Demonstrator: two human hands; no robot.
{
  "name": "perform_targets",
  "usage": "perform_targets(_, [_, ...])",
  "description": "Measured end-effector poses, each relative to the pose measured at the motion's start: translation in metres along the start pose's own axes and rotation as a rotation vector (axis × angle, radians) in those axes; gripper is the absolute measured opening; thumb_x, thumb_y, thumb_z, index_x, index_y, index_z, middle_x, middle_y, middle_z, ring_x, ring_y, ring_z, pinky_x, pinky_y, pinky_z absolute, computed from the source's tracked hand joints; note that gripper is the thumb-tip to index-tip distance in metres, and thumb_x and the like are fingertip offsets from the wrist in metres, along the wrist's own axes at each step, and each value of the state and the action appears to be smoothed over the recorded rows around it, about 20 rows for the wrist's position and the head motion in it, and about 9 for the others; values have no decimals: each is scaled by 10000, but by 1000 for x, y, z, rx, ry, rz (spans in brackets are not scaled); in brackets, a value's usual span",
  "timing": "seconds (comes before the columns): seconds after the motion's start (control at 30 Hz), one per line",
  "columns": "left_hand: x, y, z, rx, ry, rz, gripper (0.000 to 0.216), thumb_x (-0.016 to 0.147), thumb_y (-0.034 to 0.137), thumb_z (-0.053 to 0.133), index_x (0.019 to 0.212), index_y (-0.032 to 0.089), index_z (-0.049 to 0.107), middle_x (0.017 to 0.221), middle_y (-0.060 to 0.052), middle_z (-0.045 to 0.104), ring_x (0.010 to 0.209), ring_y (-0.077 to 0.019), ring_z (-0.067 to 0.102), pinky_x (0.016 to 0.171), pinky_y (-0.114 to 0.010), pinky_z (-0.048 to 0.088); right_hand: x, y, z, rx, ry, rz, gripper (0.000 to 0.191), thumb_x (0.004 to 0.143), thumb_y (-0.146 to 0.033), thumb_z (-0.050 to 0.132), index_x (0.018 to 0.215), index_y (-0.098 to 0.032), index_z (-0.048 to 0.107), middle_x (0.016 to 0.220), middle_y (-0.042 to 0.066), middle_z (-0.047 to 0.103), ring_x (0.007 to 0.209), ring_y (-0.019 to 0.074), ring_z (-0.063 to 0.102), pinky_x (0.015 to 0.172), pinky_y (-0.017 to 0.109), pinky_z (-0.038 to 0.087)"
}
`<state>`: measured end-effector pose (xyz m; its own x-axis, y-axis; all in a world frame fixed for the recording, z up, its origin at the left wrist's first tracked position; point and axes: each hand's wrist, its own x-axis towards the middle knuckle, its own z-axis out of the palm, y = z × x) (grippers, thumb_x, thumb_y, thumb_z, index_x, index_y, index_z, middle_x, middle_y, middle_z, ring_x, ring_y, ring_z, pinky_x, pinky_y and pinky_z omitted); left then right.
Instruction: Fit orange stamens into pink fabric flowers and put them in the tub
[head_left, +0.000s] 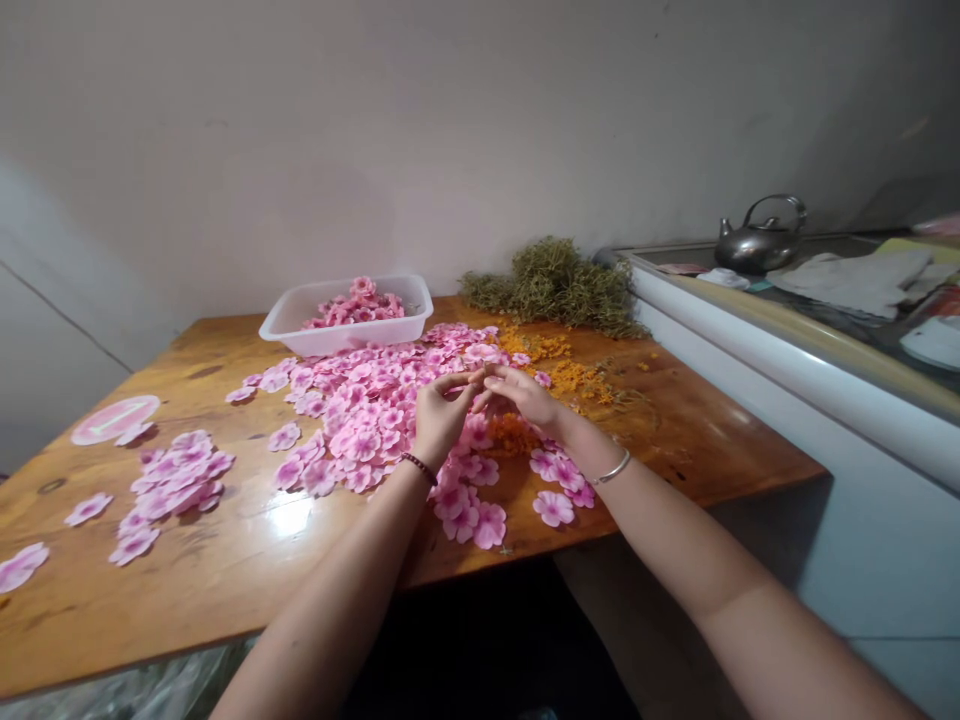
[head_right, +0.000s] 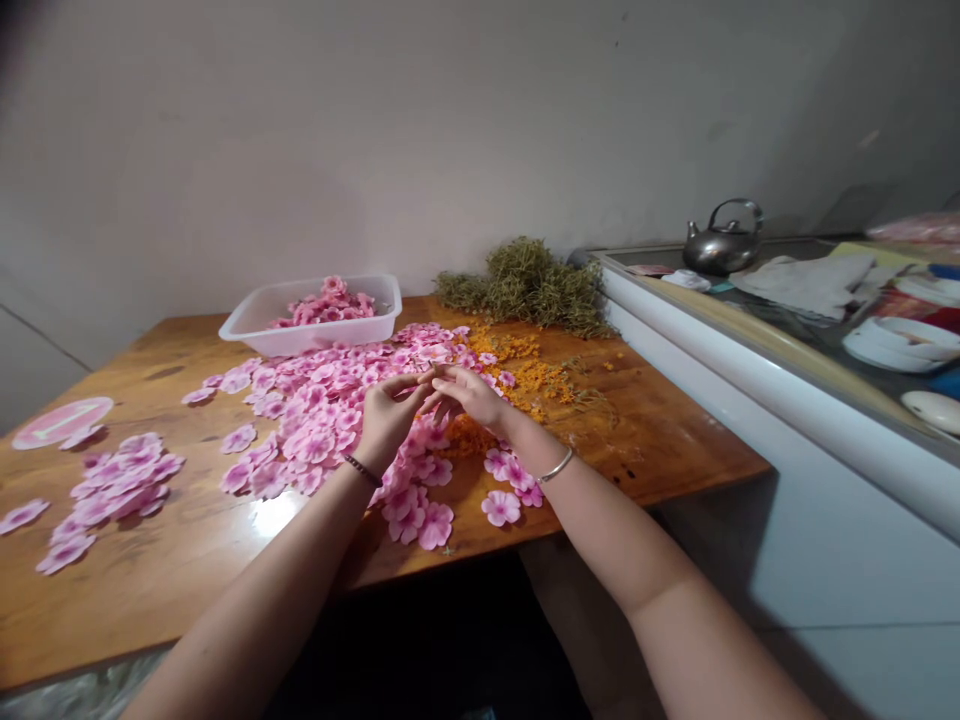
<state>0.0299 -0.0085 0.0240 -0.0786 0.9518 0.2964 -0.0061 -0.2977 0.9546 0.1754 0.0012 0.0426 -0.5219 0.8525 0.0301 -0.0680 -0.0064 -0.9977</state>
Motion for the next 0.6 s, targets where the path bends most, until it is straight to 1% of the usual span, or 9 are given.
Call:
perform_targets(0.07, [1,0,-2,30,-34,45,188,762,328,709,861,170,689,886,-89,736,803,-203,705,729,-334,575,-1,-2,0,50,12,23,214,888,-401,541,851,-191,529,639,5,677,515,130,621,508,226,491])
perform_targets(0.13, [0,0,-6,158,-73,114,185,779,297,690,926,192,646,920,-82,726,802,-193,695,716,-321,559,0,-3,-3,123,84,15,273,919,-434,490,778,-201,492,599,-9,641,510,121,606,526,222,491])
perform_targets(0.2, [-1,0,-11,417,-118,186,224,746,287,723,928,219,613,900,-66,716,785,-205,678,670,-308,533,2,-4,-8,189,194,-6,336,938,-466,450,726,-206,457,554,-26,593,492,108,590,517,205,477])
perform_targets(0.27, [-4,0,-16,712,-181,228,276,676,288,778,874,234,593,826,-49,703,768,-230,660,629,-297,500,7,-4,-14,212,329,-25,368,938,-495,445,711,-206,448,523,-36,559,473,101,582,484,189,454])
perform_targets(0.3, [-5,-1,-18,828,-223,226,294,652,284,792,856,238,584,789,-40,695,761,-237,654,619,-292,487,9,-3,-17,208,404,-38,371,930,-510,459,717,-206,452,519,-38,556,464,99,579,465,184,442])
perform_targets(0.37, [-7,-1,-21,954,-314,176,297,670,248,764,898,242,573,752,-22,691,748,-230,654,620,-279,470,13,0,-21,188,531,-77,376,904,-547,493,742,-209,462,534,-38,580,461,101,586,438,180,428])
perform_targets(0.47, [-6,-1,-21,952,-371,74,317,746,143,659,1025,234,542,808,-19,717,749,-203,666,645,-267,463,17,4,-24,148,601,-129,397,869,-602,523,782,-217,475,590,-22,636,478,121,611,439,199,450])
perform_targets(0.53, [-4,1,-21,879,-339,46,314,777,124,620,1058,229,524,881,-36,728,777,-197,674,657,-268,466,18,5,-24,106,590,-129,392,867,-602,528,791,-221,478,629,-6,660,498,138,625,452,222,469])
perform_targets(0.6, [-2,4,-21,781,-278,32,255,810,171,612,1041,226,521,900,-41,731,794,-200,681,663,-277,474,18,5,-23,52,550,-109,377,874,-579,535,776,-221,467,683,12,679,545,148,641,472,238,488])
